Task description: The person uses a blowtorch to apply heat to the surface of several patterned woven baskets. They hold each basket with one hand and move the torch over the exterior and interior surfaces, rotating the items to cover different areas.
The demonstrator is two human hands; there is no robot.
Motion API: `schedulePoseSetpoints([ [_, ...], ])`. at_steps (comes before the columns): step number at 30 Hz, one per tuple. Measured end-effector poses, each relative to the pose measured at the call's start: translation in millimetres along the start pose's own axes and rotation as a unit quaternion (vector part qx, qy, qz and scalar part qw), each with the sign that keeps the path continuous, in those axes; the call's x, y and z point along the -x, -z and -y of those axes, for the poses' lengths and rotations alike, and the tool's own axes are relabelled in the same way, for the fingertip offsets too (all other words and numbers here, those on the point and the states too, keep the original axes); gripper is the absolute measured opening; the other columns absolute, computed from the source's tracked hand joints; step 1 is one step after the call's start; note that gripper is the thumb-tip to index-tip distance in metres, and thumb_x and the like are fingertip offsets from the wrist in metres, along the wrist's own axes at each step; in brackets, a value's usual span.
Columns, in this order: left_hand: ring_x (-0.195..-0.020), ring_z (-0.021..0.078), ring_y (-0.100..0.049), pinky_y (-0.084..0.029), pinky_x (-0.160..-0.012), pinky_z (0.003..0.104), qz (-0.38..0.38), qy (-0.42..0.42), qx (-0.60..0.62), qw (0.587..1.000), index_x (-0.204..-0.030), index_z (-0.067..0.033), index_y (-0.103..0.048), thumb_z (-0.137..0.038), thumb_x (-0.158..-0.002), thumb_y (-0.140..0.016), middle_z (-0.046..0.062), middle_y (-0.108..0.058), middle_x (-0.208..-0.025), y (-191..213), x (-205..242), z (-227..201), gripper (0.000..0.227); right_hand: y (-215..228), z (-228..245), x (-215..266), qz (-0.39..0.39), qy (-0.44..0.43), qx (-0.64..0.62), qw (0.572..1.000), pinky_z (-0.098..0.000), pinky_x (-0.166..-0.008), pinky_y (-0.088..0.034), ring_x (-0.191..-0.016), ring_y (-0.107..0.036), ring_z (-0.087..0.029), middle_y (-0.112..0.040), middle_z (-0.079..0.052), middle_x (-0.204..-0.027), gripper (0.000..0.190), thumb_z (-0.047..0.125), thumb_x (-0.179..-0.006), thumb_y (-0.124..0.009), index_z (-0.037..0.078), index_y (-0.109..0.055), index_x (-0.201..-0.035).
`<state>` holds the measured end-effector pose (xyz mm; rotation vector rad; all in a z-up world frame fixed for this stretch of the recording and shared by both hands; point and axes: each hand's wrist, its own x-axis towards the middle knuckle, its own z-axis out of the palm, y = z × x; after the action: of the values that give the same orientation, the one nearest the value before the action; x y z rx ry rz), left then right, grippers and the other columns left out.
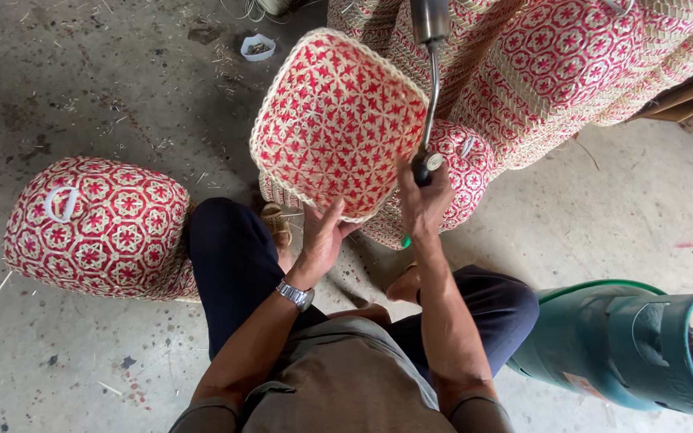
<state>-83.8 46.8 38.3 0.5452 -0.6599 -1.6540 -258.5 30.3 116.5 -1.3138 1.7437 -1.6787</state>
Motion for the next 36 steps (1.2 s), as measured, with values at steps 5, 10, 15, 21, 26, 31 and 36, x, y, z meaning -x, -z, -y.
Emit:
schedulePoseSetpoints([
  [5, -0.133, 0.0301, -0.058, -0.063, -0.088, 0.048, -0.020, 0.031, -0.207, 0.978, -0.160, -0.0185, -0.015, -0.056, -0.094, -0.058, 0.016, -0.043, -0.155, 32, 14, -39, 0.087, 36, 6, -44, 0.034, 0.007, 0.165, 0.986, -0.0331, -0.050, -0.050, -0.054, -0.058, -0.011, -0.066, -0.006, -0.067, 0.034, 0.030, -0.094, -0.080, 0.001, -0.063, -0.092],
  [10, -0.122, 0.0271, -0.065, -0.065, -0.087, 0.042, 0.085, 0.116, -0.141, 0.980, -0.164, -0.0125, -0.021, -0.059, -0.097, -0.056, 0.017, -0.055, -0.146, 70, 10, -88, 0.089, 62, 6, -59, 0.107, 0.113, 0.189, 0.970, -0.0320, -0.053, -0.046, -0.058, -0.051, -0.009, -0.063, -0.004, -0.068, 0.034, 0.025, -0.093, -0.082, -0.001, -0.061, -0.086],
  [15, -0.102, 0.0229, -0.073, -0.066, -0.076, 0.042, 0.119, 0.177, -0.206, 0.955, -0.152, -0.0126, -0.034, -0.042, -0.093, -0.061, 0.017, -0.065, -0.131, 71, -1, -97, 0.071, 57, 12, -53, 0.143, 0.087, 0.208, 0.964, -0.0323, -0.050, -0.042, -0.057, -0.045, -0.009, -0.058, -0.005, -0.064, 0.036, 0.029, -0.091, -0.085, 0.001, -0.063, -0.089],
  [21, -0.101, 0.0285, -0.074, -0.067, -0.076, 0.051, 0.003, 0.226, -0.123, 0.966, -0.132, 0.0000, -0.055, -0.017, -0.085, -0.071, 0.016, -0.069, -0.122, 75, -5, -58, 0.052, 64, 31, -35, 0.108, 0.111, 0.201, 0.967, -0.0349, -0.048, -0.044, -0.055, -0.052, -0.010, -0.063, -0.007, -0.065, 0.039, 0.033, -0.096, -0.082, -0.003, -0.068, -0.101],
  [26, -0.109, 0.0295, -0.071, -0.068, -0.082, 0.052, -0.090, 0.193, -0.083, 0.974, -0.135, -0.0078, -0.051, -0.021, -0.093, -0.066, 0.014, -0.066, -0.125, 74, -9, -53, 0.047, 79, 43, 2, 0.234, 0.036, 0.254, 0.938, -0.0423, -0.051, -0.046, -0.052, -0.060, -0.022, -0.067, -0.012, -0.068, 0.030, 0.030, -0.104, -0.064, 0.002, -0.071, -0.111],
  [31, -0.112, 0.0290, -0.068, -0.062, -0.079, 0.056, -0.090, 0.157, -0.060, 0.982, -0.137, -0.0126, -0.046, -0.020, -0.093, -0.069, 0.012, -0.063, -0.131, 74, -16, -41, 0.050, 50, 24, 39, 0.288, 0.172, 0.209, 0.919, -0.0496, -0.071, -0.051, -0.080, -0.068, -0.042, -0.070, -0.023, -0.091, 0.031, 0.025, -0.093, -0.074, -0.001, -0.067, -0.107],
  [36, -0.118, 0.0246, -0.064, -0.064, -0.081, 0.057, -0.099, 0.127, -0.087, 0.983, -0.144, -0.0223, -0.036, -0.017, -0.086, -0.070, 0.006, -0.058, -0.134, 68, -15, -48, 0.068, 42, 12, 49, 0.308, 0.161, 0.185, 0.919, -0.0508, -0.074, -0.051, -0.089, -0.066, -0.046, -0.069, -0.025, -0.099, 0.026, 0.015, -0.093, -0.070, -0.004, -0.064, -0.110],
])
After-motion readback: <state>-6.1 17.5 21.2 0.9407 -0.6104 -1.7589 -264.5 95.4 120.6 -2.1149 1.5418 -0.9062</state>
